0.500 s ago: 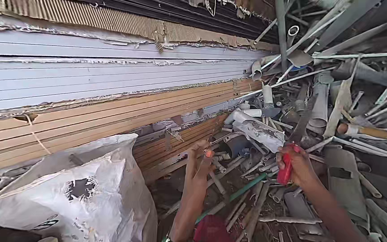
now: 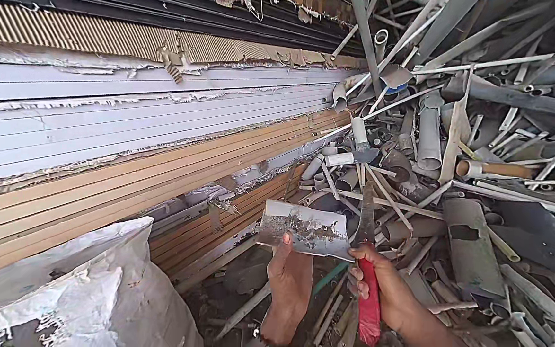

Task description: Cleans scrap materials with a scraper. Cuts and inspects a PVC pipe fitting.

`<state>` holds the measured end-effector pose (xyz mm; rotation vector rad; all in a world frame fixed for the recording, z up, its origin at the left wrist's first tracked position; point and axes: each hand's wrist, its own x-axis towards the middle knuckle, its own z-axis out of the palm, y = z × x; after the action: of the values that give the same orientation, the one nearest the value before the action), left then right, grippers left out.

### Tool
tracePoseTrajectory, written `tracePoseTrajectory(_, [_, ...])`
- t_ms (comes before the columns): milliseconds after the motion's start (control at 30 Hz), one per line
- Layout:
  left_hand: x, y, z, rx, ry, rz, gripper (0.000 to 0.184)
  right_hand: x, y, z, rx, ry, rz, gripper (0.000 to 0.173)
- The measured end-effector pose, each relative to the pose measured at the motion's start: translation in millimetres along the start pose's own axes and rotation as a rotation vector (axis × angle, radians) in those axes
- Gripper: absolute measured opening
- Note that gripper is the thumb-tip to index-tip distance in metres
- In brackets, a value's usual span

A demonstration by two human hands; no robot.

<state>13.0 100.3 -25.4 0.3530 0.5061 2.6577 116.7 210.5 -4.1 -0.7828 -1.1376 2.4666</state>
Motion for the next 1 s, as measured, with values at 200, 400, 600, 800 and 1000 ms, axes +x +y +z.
tracePoseTrajectory(200, [7.4,15.7,-2.2,0.066,-0.003,0.165,0.086,-6.1,29.9,2.8,-0.452,-0.226,-0.055,0.028])
tracePoseTrajectory(400, [10.5,39.4,-13.4,0.084,0.078,0.142,0.096,11.9,33.4,-37.1,-0.85,-0.284,-0.827,0.034])
tracePoseTrajectory(600, [15.8,50.2,-34.3,0.137,-0.012,0.151,0.1,-17.4,38.0,-37.0,-1.231,-0.51,-1.031,0.031])
tracePoseTrajectory(800, [15.3,49.0,-34.6,0.147,-0.042,0.082,0.095,0.9,68.5,-35.9,-1.443,-0.491,-1.173,0.03])
tracePoseTrajectory(1000, [10.0,36.4,-28.8,0.194,-0.017,0.033,0.086,8.8,80.6,-19.9,-1.446,-0.237,-1.244,0.031])
